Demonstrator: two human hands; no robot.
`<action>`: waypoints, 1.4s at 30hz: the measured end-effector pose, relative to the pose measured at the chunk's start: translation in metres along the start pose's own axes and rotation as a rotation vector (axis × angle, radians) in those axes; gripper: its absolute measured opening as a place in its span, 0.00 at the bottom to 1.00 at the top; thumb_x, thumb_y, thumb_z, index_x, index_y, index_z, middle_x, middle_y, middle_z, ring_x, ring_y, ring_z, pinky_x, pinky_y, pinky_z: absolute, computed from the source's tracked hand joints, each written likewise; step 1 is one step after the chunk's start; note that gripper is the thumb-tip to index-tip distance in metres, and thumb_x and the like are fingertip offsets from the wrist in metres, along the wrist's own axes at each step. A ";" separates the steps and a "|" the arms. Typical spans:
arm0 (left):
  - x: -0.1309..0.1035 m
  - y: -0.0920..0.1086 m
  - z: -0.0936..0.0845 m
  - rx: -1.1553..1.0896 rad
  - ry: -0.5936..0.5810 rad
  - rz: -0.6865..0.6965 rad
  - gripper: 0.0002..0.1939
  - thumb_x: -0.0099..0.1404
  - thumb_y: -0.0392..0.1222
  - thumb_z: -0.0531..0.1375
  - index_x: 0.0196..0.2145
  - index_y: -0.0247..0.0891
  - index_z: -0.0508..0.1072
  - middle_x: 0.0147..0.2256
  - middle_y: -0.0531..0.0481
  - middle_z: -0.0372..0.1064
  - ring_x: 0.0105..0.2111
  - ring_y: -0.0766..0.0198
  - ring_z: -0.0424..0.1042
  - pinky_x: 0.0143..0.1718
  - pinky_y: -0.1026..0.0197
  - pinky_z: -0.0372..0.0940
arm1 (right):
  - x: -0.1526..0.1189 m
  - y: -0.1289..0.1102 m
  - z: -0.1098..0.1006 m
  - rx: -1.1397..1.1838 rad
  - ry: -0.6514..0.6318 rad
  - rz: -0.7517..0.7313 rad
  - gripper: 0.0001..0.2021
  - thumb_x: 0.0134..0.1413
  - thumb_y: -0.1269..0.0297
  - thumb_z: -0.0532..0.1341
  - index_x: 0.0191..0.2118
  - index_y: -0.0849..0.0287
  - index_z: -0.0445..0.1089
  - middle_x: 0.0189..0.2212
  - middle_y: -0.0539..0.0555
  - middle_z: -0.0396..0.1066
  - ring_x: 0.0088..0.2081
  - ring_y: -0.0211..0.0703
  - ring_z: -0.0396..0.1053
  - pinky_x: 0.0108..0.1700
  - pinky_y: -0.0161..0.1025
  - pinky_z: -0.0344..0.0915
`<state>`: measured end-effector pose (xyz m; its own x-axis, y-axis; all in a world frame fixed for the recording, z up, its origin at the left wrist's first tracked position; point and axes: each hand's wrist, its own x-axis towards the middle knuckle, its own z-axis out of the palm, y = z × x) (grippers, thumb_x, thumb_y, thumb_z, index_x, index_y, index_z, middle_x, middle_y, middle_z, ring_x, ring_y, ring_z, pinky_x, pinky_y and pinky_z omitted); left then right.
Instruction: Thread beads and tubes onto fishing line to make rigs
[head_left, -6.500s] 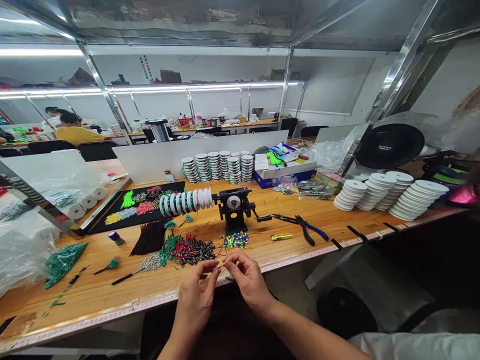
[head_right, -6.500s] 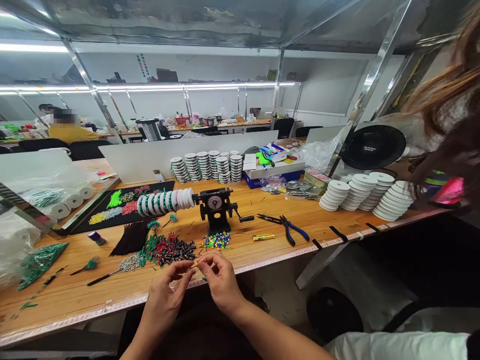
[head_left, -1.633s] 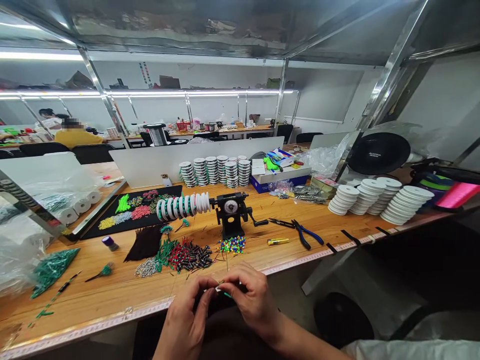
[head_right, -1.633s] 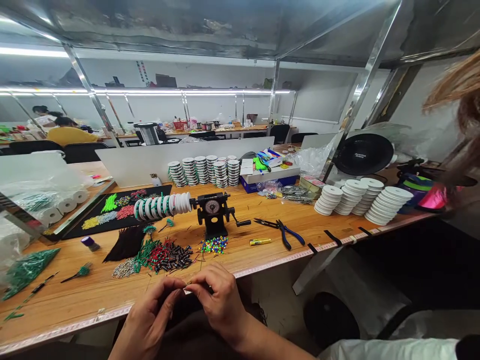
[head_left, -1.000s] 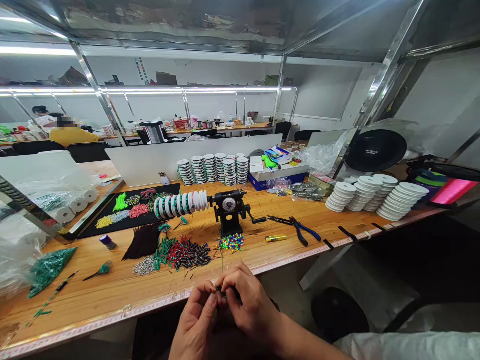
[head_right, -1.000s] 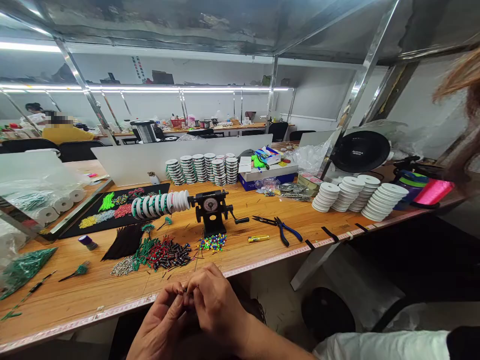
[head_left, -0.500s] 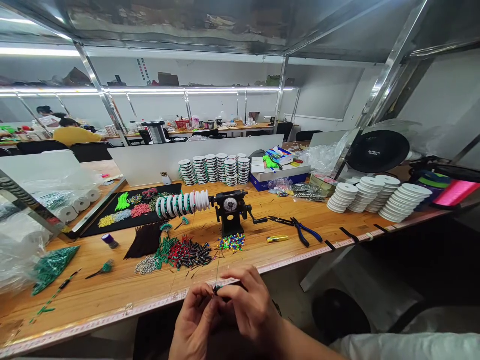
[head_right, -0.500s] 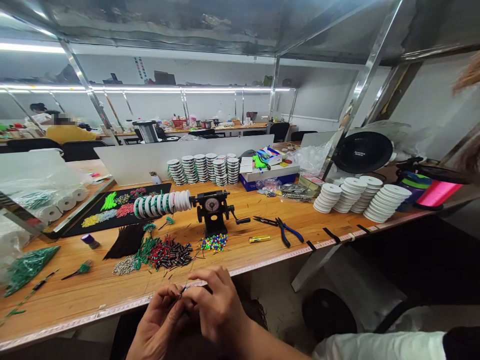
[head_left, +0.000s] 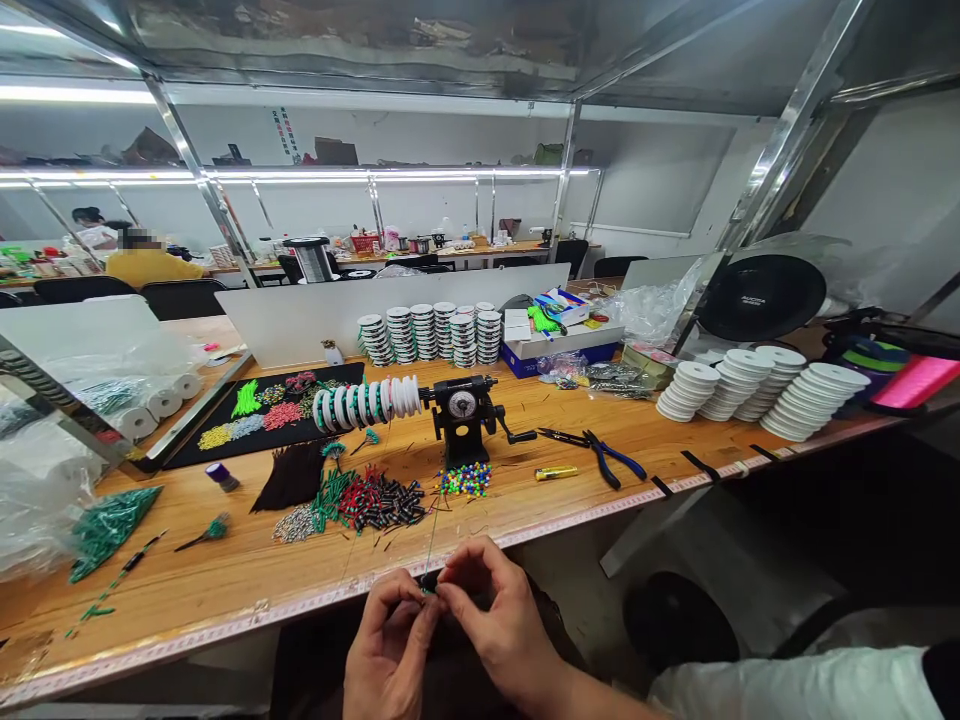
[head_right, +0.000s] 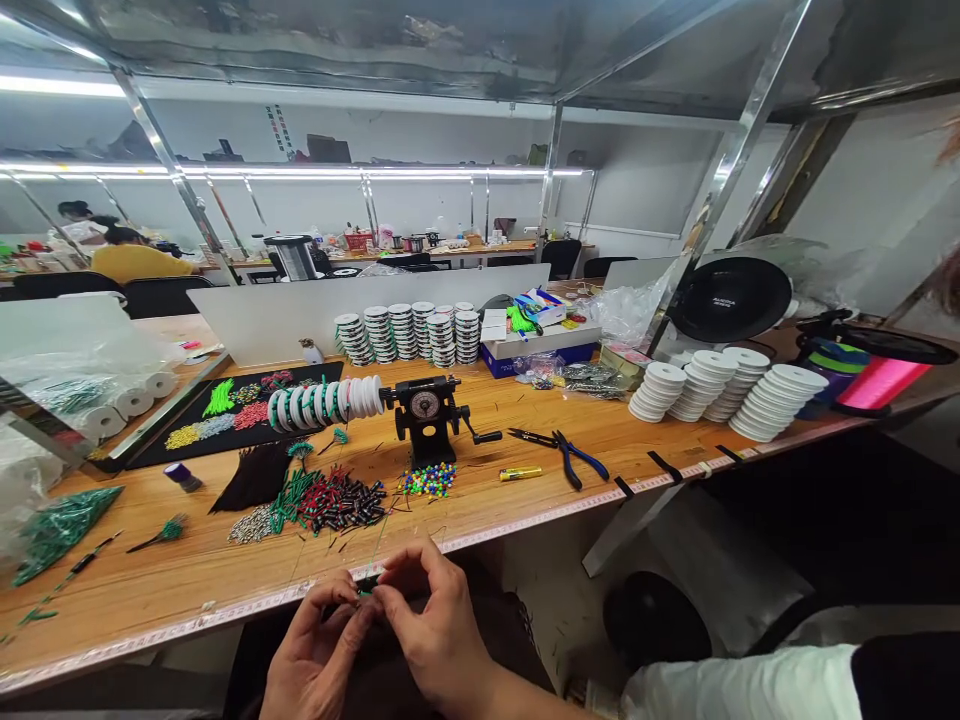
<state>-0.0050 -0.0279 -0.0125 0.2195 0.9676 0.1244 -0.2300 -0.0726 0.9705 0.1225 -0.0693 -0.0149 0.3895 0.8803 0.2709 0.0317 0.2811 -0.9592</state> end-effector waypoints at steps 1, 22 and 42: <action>-0.001 -0.002 -0.001 0.010 0.011 0.007 0.13 0.49 0.45 0.76 0.26 0.39 0.77 0.31 0.53 0.70 0.33 0.66 0.75 0.37 0.73 0.71 | -0.001 0.003 0.003 0.050 0.012 0.045 0.03 0.55 0.68 0.63 0.35 0.57 0.69 0.31 0.51 0.74 0.33 0.42 0.72 0.37 0.35 0.68; -0.016 -0.015 -0.011 0.145 0.052 -0.077 0.15 0.44 0.51 0.76 0.23 0.38 0.82 0.32 0.47 0.74 0.32 0.59 0.77 0.35 0.69 0.73 | -0.022 0.023 0.009 0.106 0.079 0.073 0.06 0.54 0.64 0.67 0.30 0.58 0.72 0.30 0.54 0.76 0.32 0.44 0.74 0.37 0.36 0.70; -0.016 -0.010 -0.013 0.240 -0.015 -0.085 0.13 0.47 0.51 0.75 0.24 0.40 0.83 0.34 0.46 0.74 0.34 0.57 0.76 0.35 0.68 0.72 | -0.024 0.023 0.009 0.164 0.138 0.132 0.12 0.50 0.56 0.72 0.29 0.58 0.73 0.28 0.54 0.77 0.30 0.45 0.75 0.33 0.36 0.72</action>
<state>-0.0185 -0.0394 -0.0272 0.2433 0.9690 0.0419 0.0213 -0.0485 0.9986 0.1056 -0.0800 -0.0427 0.5027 0.8562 0.1195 -0.1729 0.2350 -0.9565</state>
